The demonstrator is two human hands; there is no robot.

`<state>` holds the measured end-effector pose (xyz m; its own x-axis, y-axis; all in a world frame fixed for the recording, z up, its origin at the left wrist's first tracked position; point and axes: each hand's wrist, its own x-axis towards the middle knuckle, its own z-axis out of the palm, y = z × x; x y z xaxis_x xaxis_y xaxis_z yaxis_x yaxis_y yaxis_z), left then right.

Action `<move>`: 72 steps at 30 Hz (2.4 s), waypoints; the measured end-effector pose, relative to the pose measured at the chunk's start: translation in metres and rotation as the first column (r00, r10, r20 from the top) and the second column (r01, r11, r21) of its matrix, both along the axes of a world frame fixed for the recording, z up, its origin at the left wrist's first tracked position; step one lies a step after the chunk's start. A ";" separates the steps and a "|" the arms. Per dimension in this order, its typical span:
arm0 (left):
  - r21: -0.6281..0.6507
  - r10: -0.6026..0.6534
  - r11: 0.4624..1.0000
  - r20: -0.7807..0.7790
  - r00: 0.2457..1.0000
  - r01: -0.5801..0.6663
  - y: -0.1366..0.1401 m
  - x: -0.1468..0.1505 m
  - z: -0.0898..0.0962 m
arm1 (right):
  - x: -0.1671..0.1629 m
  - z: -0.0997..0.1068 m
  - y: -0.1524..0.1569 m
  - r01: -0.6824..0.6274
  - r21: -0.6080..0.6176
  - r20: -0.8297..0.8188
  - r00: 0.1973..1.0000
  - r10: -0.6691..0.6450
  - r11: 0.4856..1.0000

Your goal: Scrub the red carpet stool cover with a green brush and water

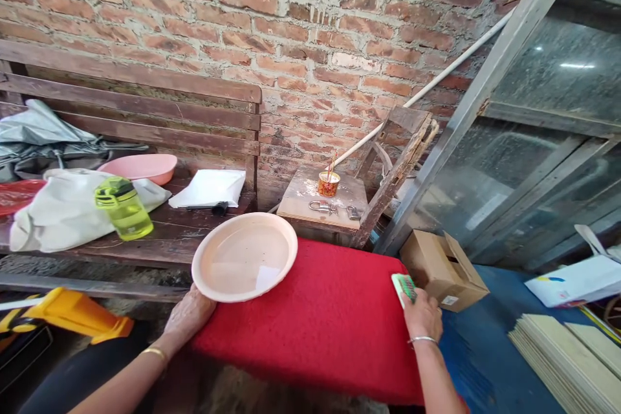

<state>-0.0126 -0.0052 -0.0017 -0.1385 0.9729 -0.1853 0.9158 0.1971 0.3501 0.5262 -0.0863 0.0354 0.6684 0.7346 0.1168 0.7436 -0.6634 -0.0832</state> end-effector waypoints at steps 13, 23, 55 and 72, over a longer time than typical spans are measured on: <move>-0.008 -0.029 1.000 -0.002 1.000 0.028 -0.001 0.000 0.005 | -0.221 -0.029 0.084 -0.691 0.080 -0.082 0.714 0.695 0.719; -0.031 0.002 1.000 0.013 1.000 -0.001 -0.002 0.004 0.010 | -0.076 -0.017 0.081 -0.267 -0.015 0.004 0.964 0.267 0.964; 0.061 0.052 0.997 -0.008 0.999 -0.051 -0.001 0.007 0.003 | -0.185 -0.055 -0.016 -0.616 0.227 -0.058 0.764 0.642 0.754; 0.057 0.056 0.997 -0.014 0.998 -0.055 -0.001 0.006 0.005 | -0.150 -0.043 -0.067 -0.465 0.534 0.010 0.839 0.545 0.706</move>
<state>-0.0061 -0.0065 0.0030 -0.1955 0.9723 -0.1278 0.9094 0.2285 0.3474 0.3765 -0.1536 -0.0076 0.2522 0.8298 0.4979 0.9083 -0.0255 -0.4176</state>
